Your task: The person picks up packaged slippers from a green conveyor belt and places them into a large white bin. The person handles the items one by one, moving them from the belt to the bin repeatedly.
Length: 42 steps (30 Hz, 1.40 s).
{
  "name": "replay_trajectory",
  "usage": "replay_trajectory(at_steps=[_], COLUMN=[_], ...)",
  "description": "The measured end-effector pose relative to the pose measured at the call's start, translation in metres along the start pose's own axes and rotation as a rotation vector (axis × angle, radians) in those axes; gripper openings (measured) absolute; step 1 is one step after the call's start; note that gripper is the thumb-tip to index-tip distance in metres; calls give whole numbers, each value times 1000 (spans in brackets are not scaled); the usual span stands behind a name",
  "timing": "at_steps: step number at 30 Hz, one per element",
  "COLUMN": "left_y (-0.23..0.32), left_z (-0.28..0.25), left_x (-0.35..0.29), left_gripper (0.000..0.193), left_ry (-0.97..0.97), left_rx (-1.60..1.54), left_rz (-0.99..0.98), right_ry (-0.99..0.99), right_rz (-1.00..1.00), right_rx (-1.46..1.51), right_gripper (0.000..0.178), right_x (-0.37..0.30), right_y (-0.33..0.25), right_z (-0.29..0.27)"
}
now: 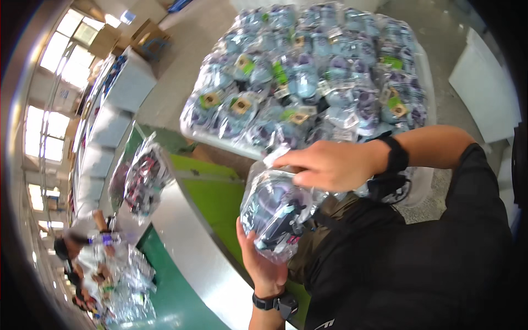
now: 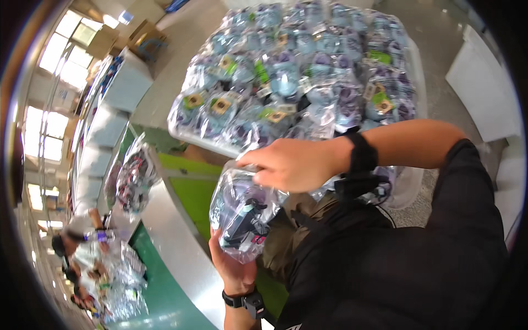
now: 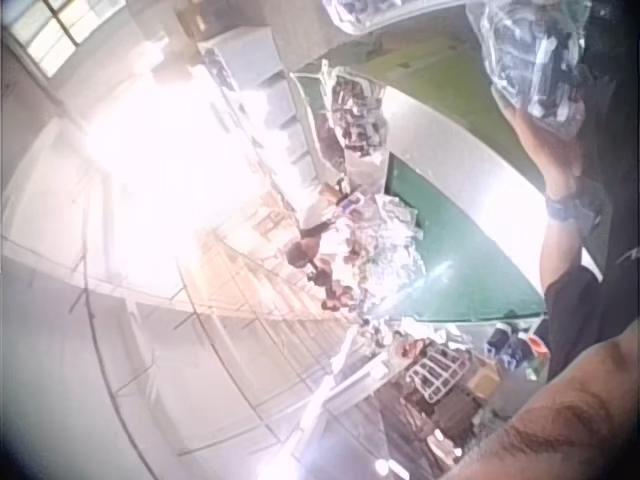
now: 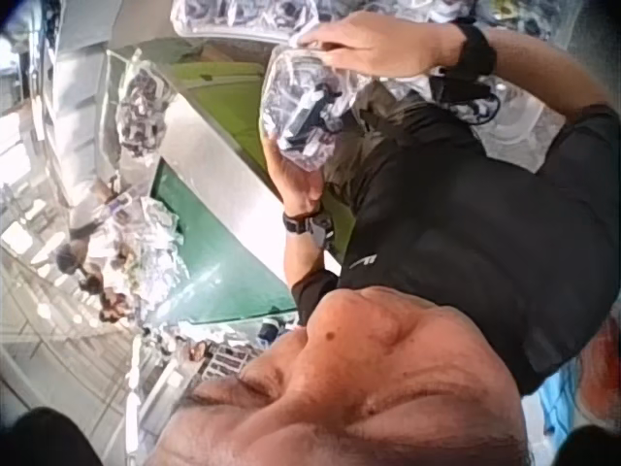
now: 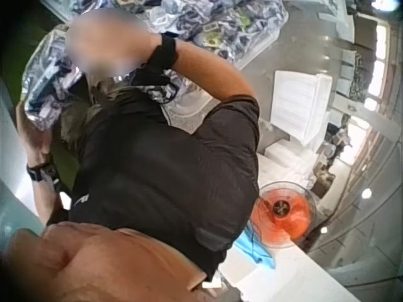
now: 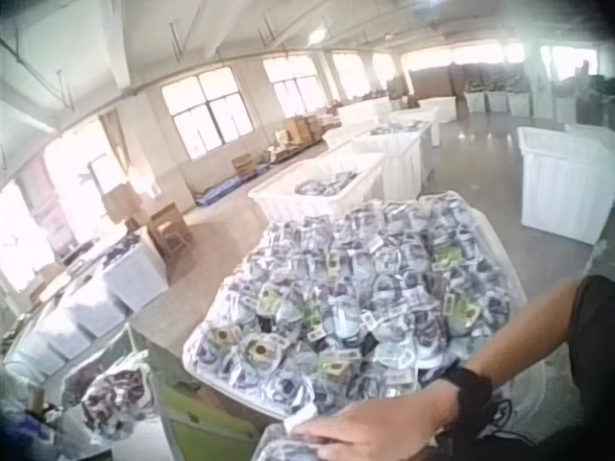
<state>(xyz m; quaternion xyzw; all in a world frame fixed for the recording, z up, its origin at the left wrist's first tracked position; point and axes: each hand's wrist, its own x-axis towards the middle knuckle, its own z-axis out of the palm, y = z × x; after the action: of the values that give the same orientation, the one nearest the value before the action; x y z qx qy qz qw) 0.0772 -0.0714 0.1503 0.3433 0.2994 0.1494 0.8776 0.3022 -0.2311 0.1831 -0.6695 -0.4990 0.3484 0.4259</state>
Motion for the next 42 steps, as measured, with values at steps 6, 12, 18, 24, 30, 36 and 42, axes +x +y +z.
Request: replay_trajectory(at_steps=[6,12,18,24,30,36,42], left_y=[-10,-20,-20,-21,-28,-33,-49], left_z=[5,29,62,47,-5,-41,-59], left_x=[-3,5,-1,-1,-6,-6,-12], left_gripper=[68,56,62,56,48,48,46], left_ry=[-70,54,-138,-348,-127,40,95], left_rx=[40,128,339,542,777,887,959], left_rz=[15,-132,-93,206,208,259,250], right_ry=[180,195,226,658,1096,1346,903], right_rz=[-615,-573,-454,-301,119,388,939], right_rx=[-494,-800,-643,-671,-1052,-1304,-1201], right_gripper=[77,78,59,48,46,54,79], right_x=[-4,-24,-43,-85,-148,-200,-204], right_y=[-22,-17,-7,4,99,200,272], right_z=[28,28,-7,-113,-251,-337,-294])
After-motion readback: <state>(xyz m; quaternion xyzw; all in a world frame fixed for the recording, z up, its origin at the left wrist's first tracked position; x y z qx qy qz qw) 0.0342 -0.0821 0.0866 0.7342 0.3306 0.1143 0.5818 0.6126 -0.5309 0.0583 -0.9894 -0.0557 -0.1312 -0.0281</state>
